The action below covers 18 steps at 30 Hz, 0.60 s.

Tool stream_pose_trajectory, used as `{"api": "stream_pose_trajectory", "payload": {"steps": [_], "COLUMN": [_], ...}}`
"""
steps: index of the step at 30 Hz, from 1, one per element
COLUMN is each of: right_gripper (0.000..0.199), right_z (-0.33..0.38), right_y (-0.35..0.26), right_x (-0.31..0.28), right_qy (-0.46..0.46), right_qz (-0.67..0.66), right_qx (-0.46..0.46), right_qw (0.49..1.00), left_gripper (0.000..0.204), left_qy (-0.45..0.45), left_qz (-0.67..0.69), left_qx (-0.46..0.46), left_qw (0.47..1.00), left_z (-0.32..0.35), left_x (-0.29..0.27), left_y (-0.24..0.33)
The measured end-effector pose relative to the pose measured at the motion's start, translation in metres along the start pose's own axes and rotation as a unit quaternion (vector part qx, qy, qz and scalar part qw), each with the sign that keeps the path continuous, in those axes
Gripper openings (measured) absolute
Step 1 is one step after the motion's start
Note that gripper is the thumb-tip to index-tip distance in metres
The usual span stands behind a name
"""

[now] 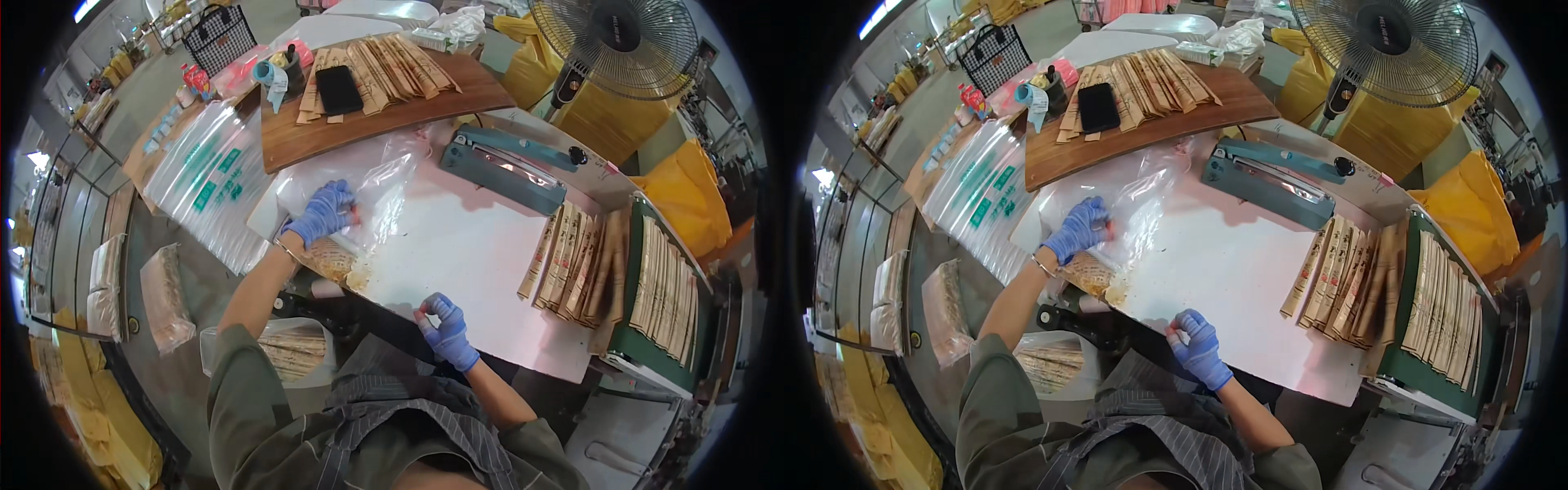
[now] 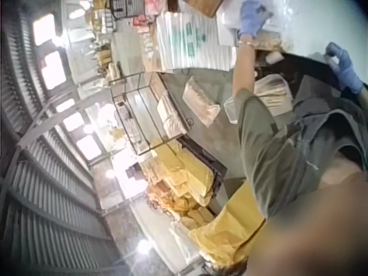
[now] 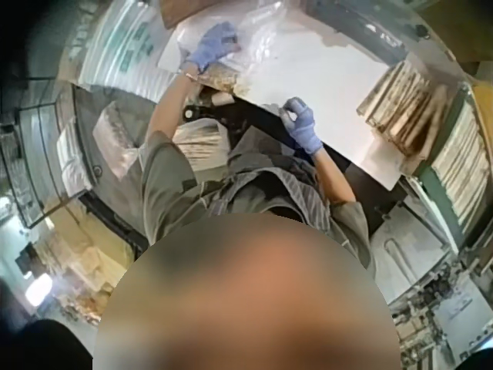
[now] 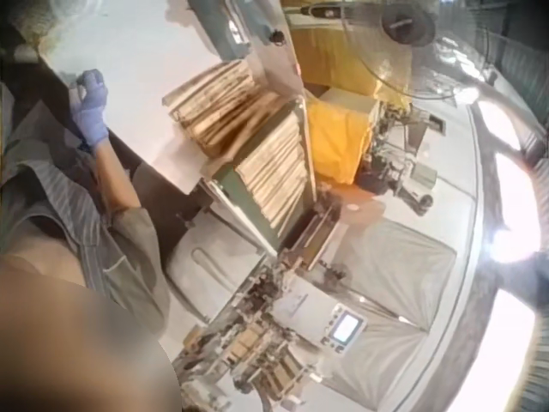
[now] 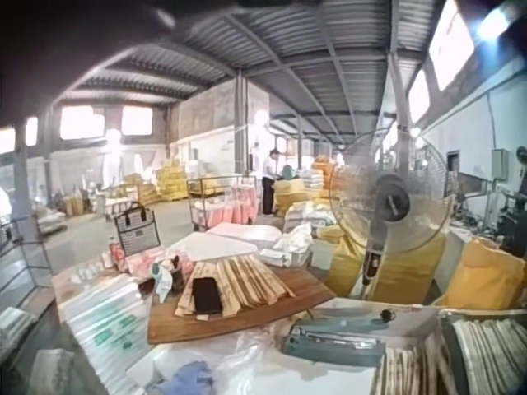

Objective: Bundling wooden sticks from a conveyor belt into plastic bags and sealing them using a heat sealer.

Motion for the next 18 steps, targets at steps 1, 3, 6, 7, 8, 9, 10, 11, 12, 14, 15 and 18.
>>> {"api": "stream_pose_trajectory", "payload": {"steps": [1, 3, 6, 7, 8, 9, 10, 11, 12, 14, 15, 18], "right_gripper": [0.010, 0.013, 0.018, 0.013, 0.013, 0.010, 0.008, 0.010, 0.010, 0.007, 0.007, 0.007], "right_z": [-0.007, -0.033, -0.070, -0.083, -0.084, -0.093, -0.102, -0.105, -0.102, -0.104, -0.104, -0.096], "right_y": [0.005, 0.012, 0.039, 0.042, 0.047, 0.031, 0.015, 0.010, 0.009, 0.008, 0.002, -0.011], "right_x": [0.004, 0.011, 0.023, 0.031, 0.029, 0.017, 0.008, -0.001, -0.003, -0.010, -0.016, -0.018], "right_qy": [-0.012, 0.030, 0.137, 0.174, 0.177, 0.159, 0.139, 0.137, 0.141, 0.181, 0.175, 0.136], "right_qz": [-0.023, -0.068, -0.191, -0.269, -0.270, -0.136, 0.001, 0.020, 0.021, 0.049, 0.027, 0.061], "right_qx": [0.024, 0.074, 0.132, 0.091, 0.091, 0.040, -0.013, 0.000, 0.004, -0.049, -0.042, -0.095], "right_qw": [0.999, 0.994, 0.963, 0.943, 0.942, 0.977, 0.990, 0.990, 0.990, 0.981, 0.983, 0.984], "left_gripper": [0.015, 0.015, 0.012, 0.012, 0.012, 0.012, 0.012, 0.013, 0.013, 0.019, 0.025, 0.034], "left_qy": [-0.028, -0.051, 0.016, 0.031, 0.045, 0.043, 0.054, 0.061, 0.056, 0.285, 0.286, 0.231], "left_qz": [0.038, 0.076, 0.149, 0.138, 0.129, 0.124, 0.126, 0.135, 0.134, 0.162, 0.024, -0.319], "left_qx": [-0.090, -0.176, -0.084, -0.092, -0.099, -0.104, -0.246, -0.378, -0.375, -0.226, -0.085, -0.118], "left_qw": [0.995, 0.980, 0.985, 0.986, 0.986, 0.986, 0.959, 0.914, 0.916, 0.917, 0.954, 0.912], "left_z": [0.000, 0.005, 0.004, 0.003, 0.002, 0.003, 0.000, 0.001, 0.007, 0.018, 0.000, -0.019], "left_x": [0.006, 0.020, 0.037, 0.035, 0.031, 0.009, -0.024, -0.038, -0.033, -0.041, -0.055, 0.001], "left_y": [-0.010, -0.005, 0.083, 0.090, 0.093, 0.087, 0.063, 0.048, 0.050, 0.063, 0.123, 0.116]}}
Point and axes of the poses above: each hand's wrist, its own z-axis away from the middle knuckle, its own x-axis out of the palm, y = z × x, the point moved 5 cm from there along -z, towards the middle knuckle, and after that the axes turned 13 degrees about -x, right-handed, at the moved point
